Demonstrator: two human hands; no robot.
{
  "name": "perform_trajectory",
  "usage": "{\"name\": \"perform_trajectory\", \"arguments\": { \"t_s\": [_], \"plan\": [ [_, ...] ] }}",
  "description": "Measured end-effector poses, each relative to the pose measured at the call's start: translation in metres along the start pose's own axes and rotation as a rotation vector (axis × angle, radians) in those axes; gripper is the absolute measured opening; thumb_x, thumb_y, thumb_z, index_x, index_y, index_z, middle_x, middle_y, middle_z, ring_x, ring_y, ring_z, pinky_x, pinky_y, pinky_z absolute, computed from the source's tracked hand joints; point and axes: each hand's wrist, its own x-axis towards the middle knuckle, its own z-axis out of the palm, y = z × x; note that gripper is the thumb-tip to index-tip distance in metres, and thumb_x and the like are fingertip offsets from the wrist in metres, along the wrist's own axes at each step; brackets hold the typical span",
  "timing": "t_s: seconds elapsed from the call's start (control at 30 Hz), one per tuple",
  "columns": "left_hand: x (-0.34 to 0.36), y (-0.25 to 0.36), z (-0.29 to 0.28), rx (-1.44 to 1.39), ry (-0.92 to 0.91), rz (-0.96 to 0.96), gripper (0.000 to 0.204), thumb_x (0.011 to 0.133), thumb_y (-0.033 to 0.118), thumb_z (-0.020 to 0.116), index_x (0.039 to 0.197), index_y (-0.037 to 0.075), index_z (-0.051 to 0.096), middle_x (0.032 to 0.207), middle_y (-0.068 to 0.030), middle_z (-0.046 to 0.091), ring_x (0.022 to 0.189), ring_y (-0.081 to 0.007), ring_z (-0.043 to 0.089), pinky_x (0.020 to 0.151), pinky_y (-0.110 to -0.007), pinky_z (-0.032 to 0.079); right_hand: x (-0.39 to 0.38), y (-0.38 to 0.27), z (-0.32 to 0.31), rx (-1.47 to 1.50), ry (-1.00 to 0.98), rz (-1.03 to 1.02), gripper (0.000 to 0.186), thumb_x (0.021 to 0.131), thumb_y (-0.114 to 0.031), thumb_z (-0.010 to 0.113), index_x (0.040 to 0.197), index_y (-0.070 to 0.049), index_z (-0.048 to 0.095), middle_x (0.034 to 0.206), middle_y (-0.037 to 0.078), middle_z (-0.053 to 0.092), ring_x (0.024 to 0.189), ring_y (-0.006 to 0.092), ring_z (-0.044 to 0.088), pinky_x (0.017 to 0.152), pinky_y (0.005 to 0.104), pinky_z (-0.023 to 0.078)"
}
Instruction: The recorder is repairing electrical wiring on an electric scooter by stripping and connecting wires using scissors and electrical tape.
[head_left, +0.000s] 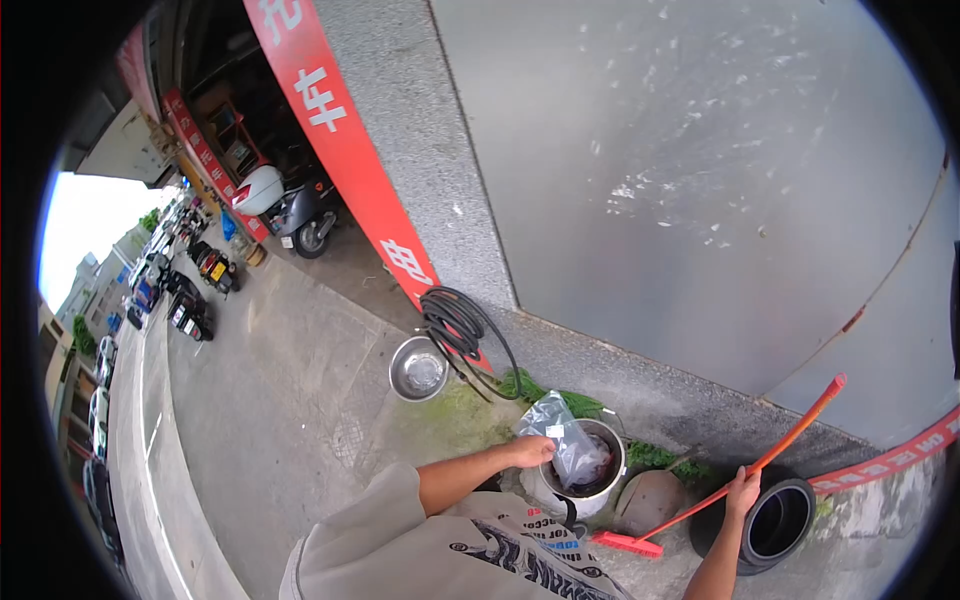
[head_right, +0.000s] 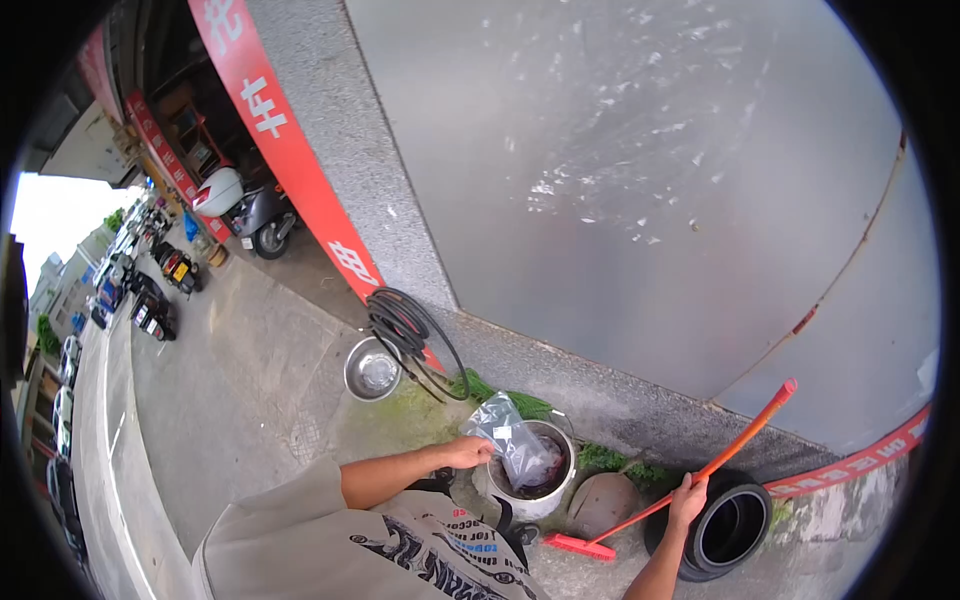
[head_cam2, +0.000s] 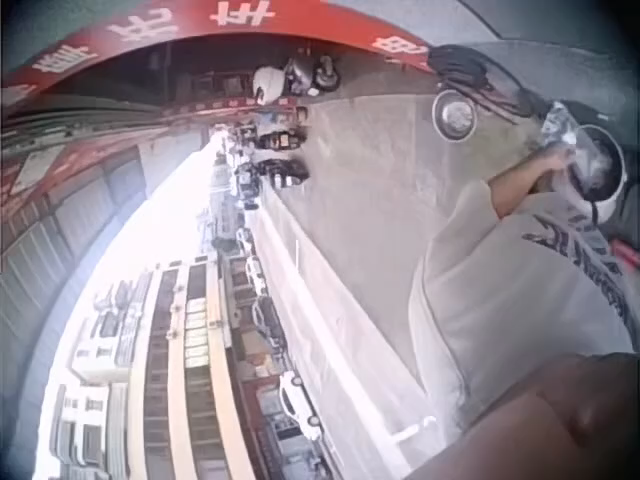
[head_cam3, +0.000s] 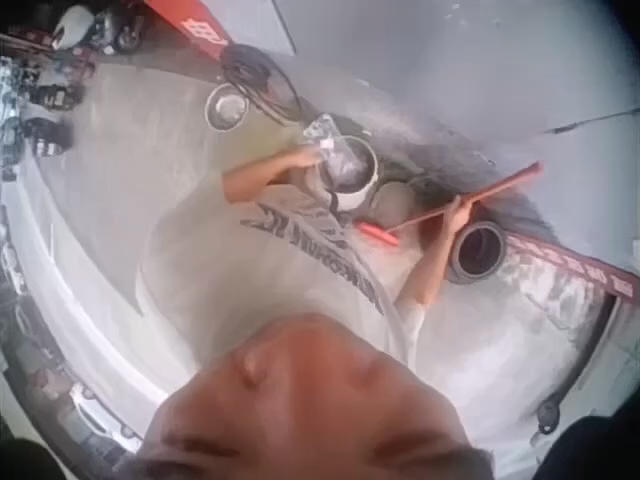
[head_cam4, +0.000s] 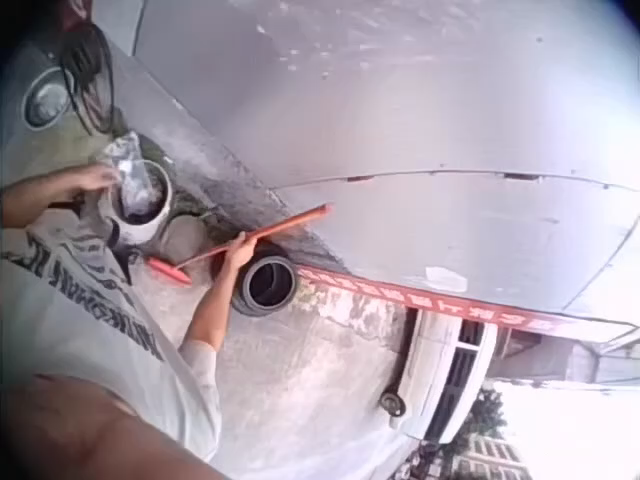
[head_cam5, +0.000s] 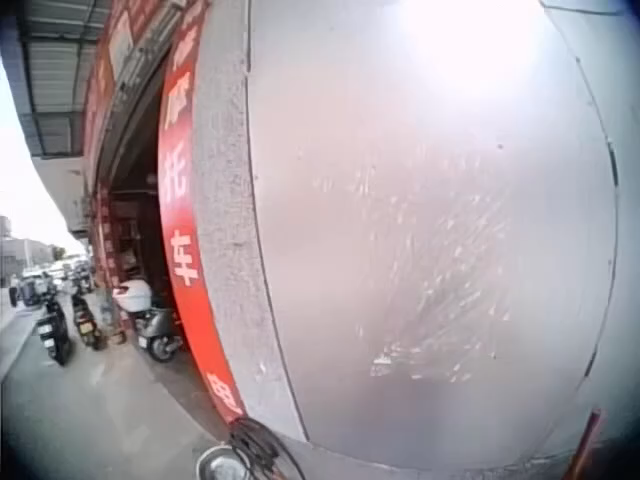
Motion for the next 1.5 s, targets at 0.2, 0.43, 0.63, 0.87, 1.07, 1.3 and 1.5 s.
{"name": "perform_trajectory", "arguments": {
  "t_s": [0.2, 0.43, 0.63, 0.87, 1.07, 1.3, 1.5],
  "plan": [
    [-0.187, -0.172, -0.01, -0.014, 0.388, -0.575, 0.025, 0.078, 0.023, 0.057, 0.089, 0.006, 0.07, 0.095, -0.0191, 0.067, 0.094, -0.0362, 0.064, 0.079, -0.046, 0.051, 0.063, 0.025, 0.087, -0.089, 0.015, 0.192, 0.023, 0.09, -0.018, 0.058, 0.102, 0.001, 0.056, 0.081, 0.014, 0.063, 0.056, 0.02, 0.064, 0.047, 0.0357, 0.053],
    [-0.336, -0.301, 0.079, -0.243, 0.284, -0.905, 0.043, 0.084, 0.039, 0.05, 0.092, 0.0, 0.069, 0.095, -0.0218, 0.067, 0.095, -0.0379, 0.063, 0.085, -0.045, 0.05, 0.045, -0.028, 0.221, 0.145, -0.125, 0.235, 0.029, 0.086, -0.013, 0.06, 0.113, -0.003, 0.056, 0.102, 0.014, 0.061, 0.069, 0.0238, 0.062, 0.052, 0.0391, 0.053],
    [-0.406, -0.389, 0.119, -0.901, 0.681, -0.931, 0.057, 0.093, 0.051, 0.047, 0.122, 0.003, 0.061, 0.114, -0.0198, 0.064, 0.105, -0.0313, 0.062, 0.09, -0.04, 0.049, -0.156, -0.164, 0.376, -0.078, -0.691, 0.175, 0.026, 0.087, -0.015, 0.059, 0.109, -0.003, 0.059, 0.097, 0.014, 0.064, 0.068, 0.0236, 0.065, 0.054, 0.0374, 0.054],
    [-0.48, -0.534, -0.023, -0.464, 0.595, -0.976, 0.043, 0.082, 0.038, 0.053, 0.096, 0.001, 0.069, 0.099, -0.0212, 0.067, 0.091, -0.0363, 0.065, 0.079, -0.042, 0.052, -0.439, -0.311, 0.513, -0.302, -1.284, 0.235, 0.023, 0.088, -0.017, 0.058, 0.105, -0.003, 0.062, 0.091, 0.014, 0.068, 0.067, 0.0235, 0.068, 0.055, 0.0353, 0.055],
    [-0.513, -0.647, -0.112, -0.932, 1.127, -0.975, 0.03, 0.081, 0.025, 0.057, 0.097, 0.003, 0.07, 0.093, -0.0168, 0.07, 0.077, -0.0281, 0.069, 0.072, -0.036, 0.053, -0.514, -0.432, 0.663, -0.393, -1.511, 0.207, 0.024, 0.09, -0.018, 0.055, 0.107, -0.002, 0.06, 0.095, 0.015, 0.068, 0.072, 0.024, 0.069, 0.061, 0.0357, 0.058],
    [-0.584, -0.729, -0.166, -1.439, 1.185, -1.003, 0.019, 0.084, 0.018, 0.058, 0.091, 0.003, 0.066, 0.077, -0.0082, 0.067, 0.068, -0.0178, 0.066, 0.056, -0.033, 0.053, -0.568, -0.479, 0.855, -0.844, -1.646, 0.143, 0.018, 0.088, -0.011, 0.051, 0.093, 0.002, 0.063, 0.084, 0.016, 0.068, 0.06, 0.0243, 0.068, 0.048, 0.0362, 0.055],
    [-0.667, -0.734, -0.234, -1.284, 0.644, -1.312, 0.021, 0.087, 0.011, 0.054, 0.1, 0.0, 0.066, 0.089, -0.0168, 0.067, 0.079, -0.0273, 0.068, 0.064, -0.042, 0.055, -0.703, -0.641, 1.002, -0.814, -1.655, 0.102, 0.02, 0.086, -0.004, 0.047, 0.083, -0.001, 0.066, 0.074, 0.012, 0.067, 0.057, 0.0227, 0.066, 0.046, 0.0347, 0.054]
  ]
}}
